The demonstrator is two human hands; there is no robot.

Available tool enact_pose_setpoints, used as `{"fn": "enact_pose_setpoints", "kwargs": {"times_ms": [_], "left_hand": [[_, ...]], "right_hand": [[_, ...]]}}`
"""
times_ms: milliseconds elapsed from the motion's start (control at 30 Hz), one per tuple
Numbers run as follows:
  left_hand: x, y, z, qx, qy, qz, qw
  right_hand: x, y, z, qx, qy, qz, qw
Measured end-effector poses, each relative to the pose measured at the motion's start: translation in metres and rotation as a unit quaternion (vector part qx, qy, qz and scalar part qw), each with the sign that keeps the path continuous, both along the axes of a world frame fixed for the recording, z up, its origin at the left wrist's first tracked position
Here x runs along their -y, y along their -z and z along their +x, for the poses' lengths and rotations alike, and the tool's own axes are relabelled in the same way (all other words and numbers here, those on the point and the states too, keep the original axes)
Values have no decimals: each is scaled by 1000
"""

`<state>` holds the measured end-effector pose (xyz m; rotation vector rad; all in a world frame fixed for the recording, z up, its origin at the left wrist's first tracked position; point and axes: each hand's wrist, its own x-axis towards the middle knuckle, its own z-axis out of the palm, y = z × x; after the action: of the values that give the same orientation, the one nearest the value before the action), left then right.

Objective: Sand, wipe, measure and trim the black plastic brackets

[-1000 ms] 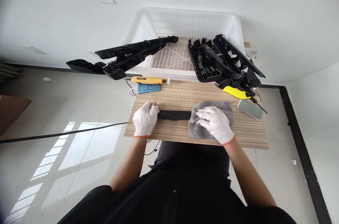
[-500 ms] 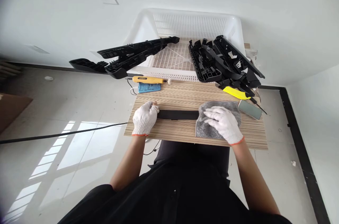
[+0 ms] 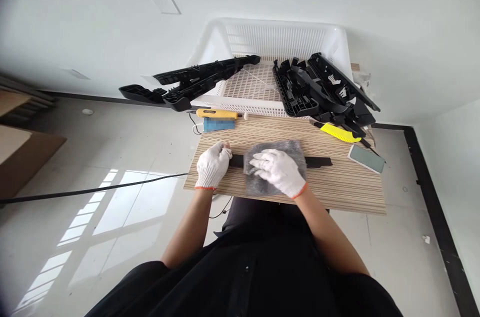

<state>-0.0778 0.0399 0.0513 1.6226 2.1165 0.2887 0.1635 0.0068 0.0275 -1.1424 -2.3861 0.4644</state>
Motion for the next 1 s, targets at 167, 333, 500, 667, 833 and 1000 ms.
{"fn": "enact_pose_setpoints", "kwargs": {"times_ms": [167, 333, 500, 667, 833, 1000], "left_hand": [[-1, 0, 0, 13, -5, 0, 1000], [-2, 1, 0, -2, -10, -1, 1000], [-2, 0, -6, 9, -8, -9, 1000], [-5, 1, -15, 10, -11, -2, 1000], [-10, 4, -27, 25, -27, 11, 999], [-12, 5, -39, 21, -33, 6, 999]], "right_hand": [[27, 7, 112, 14, 176, 14, 984], [42, 19, 119, 21, 272, 27, 962], [38, 15, 120, 40, 196, -9, 980], [45, 10, 153, 59, 243, -36, 968], [54, 9, 133, 86, 326, -84, 938], [73, -22, 120, -22, 313, -142, 939]]}}
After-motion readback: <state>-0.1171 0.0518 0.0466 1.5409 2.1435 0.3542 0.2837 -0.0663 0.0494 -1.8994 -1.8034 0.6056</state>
